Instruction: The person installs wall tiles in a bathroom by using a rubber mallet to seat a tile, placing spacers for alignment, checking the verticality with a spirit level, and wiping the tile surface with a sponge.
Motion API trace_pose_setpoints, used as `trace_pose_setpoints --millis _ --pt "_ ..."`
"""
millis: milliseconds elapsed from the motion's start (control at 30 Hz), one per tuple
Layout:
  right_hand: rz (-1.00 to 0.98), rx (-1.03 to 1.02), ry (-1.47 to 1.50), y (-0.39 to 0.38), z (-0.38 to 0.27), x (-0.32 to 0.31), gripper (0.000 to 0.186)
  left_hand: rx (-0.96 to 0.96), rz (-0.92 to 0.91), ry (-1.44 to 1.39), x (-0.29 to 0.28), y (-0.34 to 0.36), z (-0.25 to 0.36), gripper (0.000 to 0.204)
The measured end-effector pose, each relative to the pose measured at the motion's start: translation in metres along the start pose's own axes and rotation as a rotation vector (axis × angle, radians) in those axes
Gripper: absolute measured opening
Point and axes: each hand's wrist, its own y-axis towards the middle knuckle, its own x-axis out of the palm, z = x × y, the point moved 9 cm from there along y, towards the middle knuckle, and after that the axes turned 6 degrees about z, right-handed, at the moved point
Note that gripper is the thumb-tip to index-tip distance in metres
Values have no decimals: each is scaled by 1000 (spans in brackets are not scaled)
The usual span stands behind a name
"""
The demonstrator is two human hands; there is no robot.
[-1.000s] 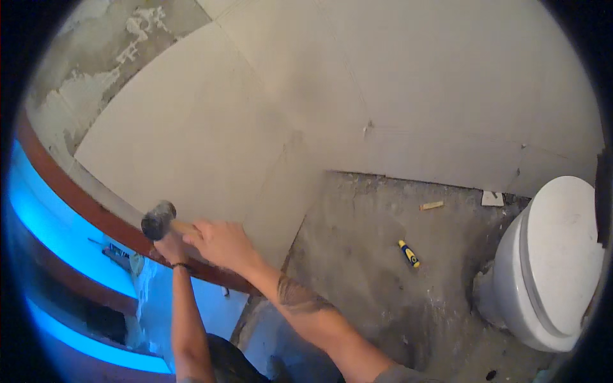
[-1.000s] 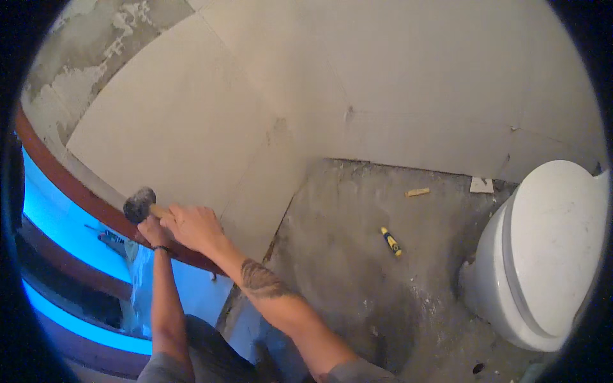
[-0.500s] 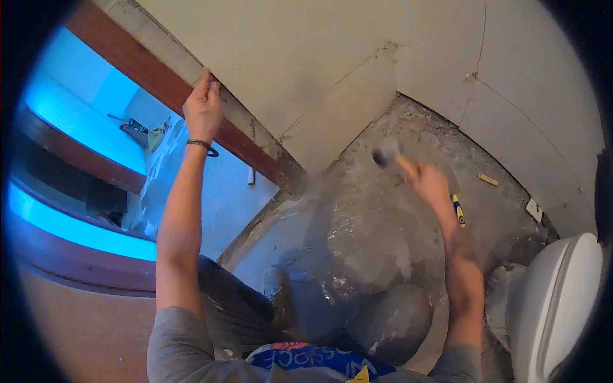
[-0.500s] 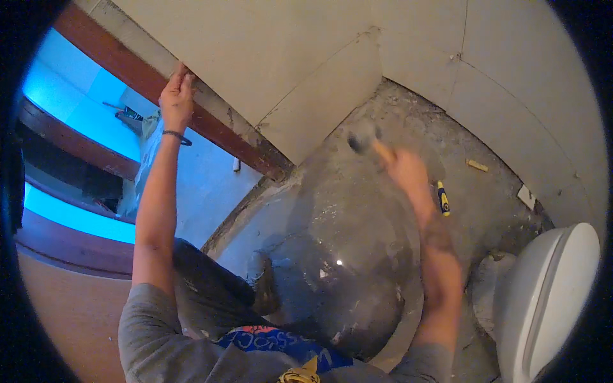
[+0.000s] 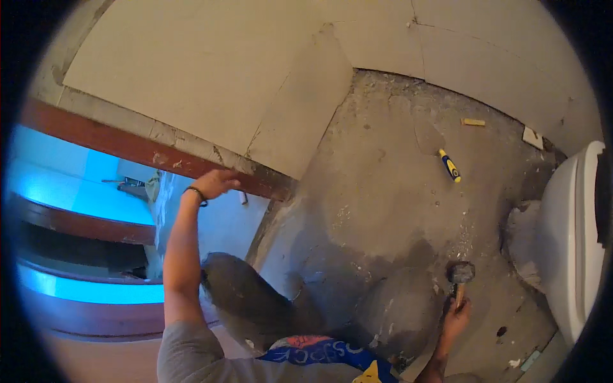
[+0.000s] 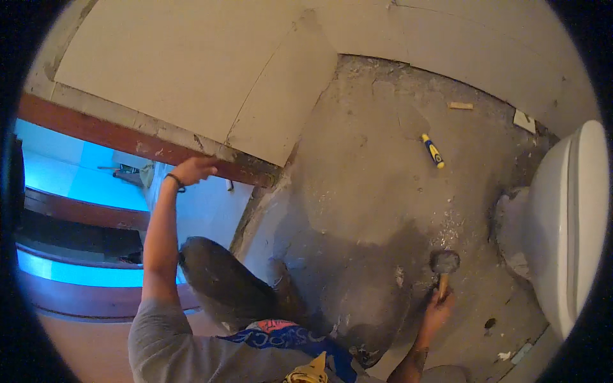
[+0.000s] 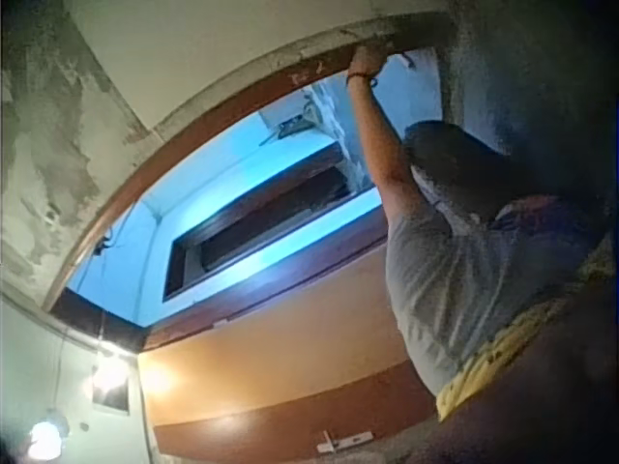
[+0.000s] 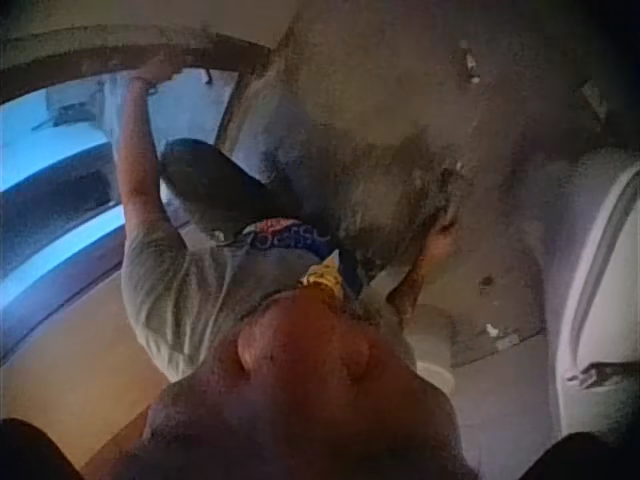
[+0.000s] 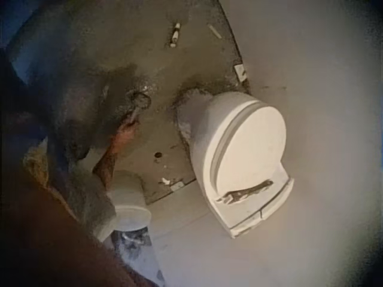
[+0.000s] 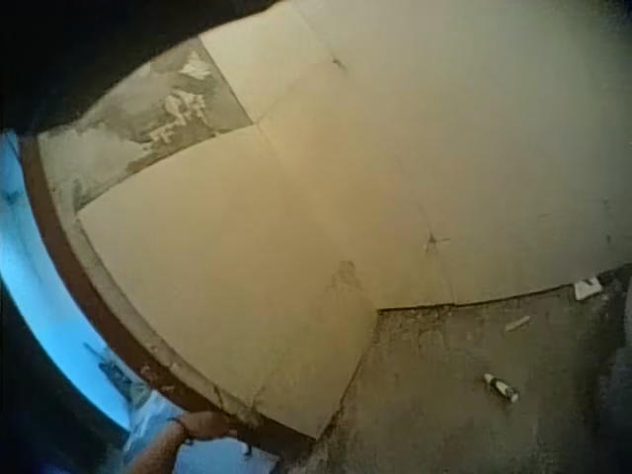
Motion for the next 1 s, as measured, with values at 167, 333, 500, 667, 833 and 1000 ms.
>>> trace_pose_setpoints --millis 167,333,500,667,833,1000 --pt "203 -100 120 2 12 3 33 -93 -119 -67 33 10 -4 52" --pt "243 -155 -144 -2 -5 -8 33 -47 -135 -103 39 3 -1 57" --pt "233 -111 -105 8 -24 -15 27 -153 -173 -173 46 -3 -14 56" --pt "233 -91 -89 11 -26 -8 23 -176 -180 -104 54 2 -26 54" --pt "347 -178 -191 3 -23 -2 25 -185 -154 -184 69 8 -28 47" --pt "293 -138 -106 10 -5 10 33 -255 -226 -334 110 0 -31 51"
